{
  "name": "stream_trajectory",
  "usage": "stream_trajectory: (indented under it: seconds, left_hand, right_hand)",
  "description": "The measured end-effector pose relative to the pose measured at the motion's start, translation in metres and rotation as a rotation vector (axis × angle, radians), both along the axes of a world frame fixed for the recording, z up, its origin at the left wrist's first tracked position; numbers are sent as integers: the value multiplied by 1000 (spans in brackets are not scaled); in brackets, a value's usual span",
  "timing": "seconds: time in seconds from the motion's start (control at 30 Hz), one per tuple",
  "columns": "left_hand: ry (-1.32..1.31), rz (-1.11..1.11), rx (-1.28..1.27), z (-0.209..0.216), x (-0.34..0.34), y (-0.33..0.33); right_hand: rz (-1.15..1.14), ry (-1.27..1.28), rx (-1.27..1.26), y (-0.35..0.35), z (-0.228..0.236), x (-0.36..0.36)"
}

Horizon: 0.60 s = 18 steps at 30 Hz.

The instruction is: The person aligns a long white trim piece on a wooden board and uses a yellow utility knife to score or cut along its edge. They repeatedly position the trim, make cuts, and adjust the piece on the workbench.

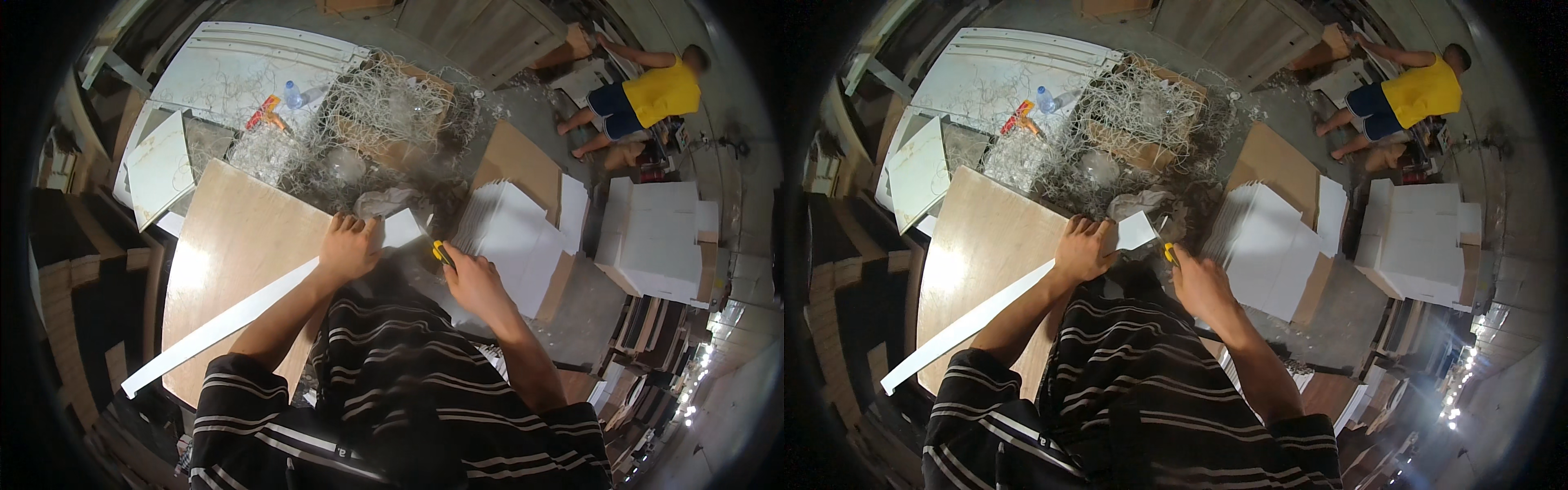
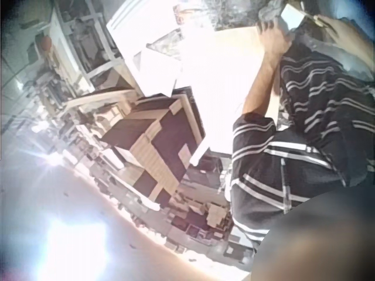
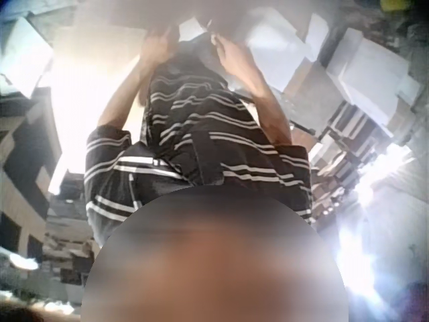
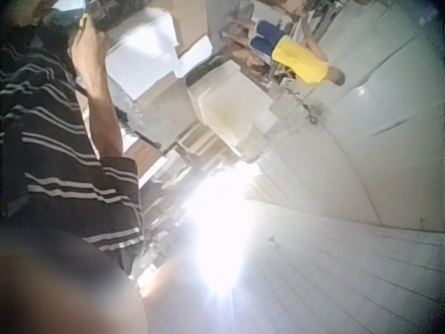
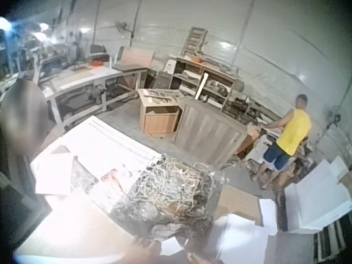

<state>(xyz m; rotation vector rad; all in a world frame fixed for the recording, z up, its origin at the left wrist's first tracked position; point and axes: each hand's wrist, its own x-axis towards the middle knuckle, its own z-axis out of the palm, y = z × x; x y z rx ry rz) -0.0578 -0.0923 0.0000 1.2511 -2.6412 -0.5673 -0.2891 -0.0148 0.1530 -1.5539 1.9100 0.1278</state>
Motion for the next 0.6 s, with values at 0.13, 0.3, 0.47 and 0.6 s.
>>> stream_trajectory:
  seconds: [0.13,0.3,0.47,0.6]
  left_hand:
    - [-13,3,41,4,0,-1]
    - [6,11,-3,6,-2,0]
    - [-18,4,-9,4,-1,1]
    - [-9,3,-10,4,0,1]
  right_hand:
    - [9,-19,-7,-1,5,-2]
    - [64,-71,-62,0,-2,-6]
    - [83,-90,-40,2,-3,-11]
    - [76,-137,-87,7,-11,-15]
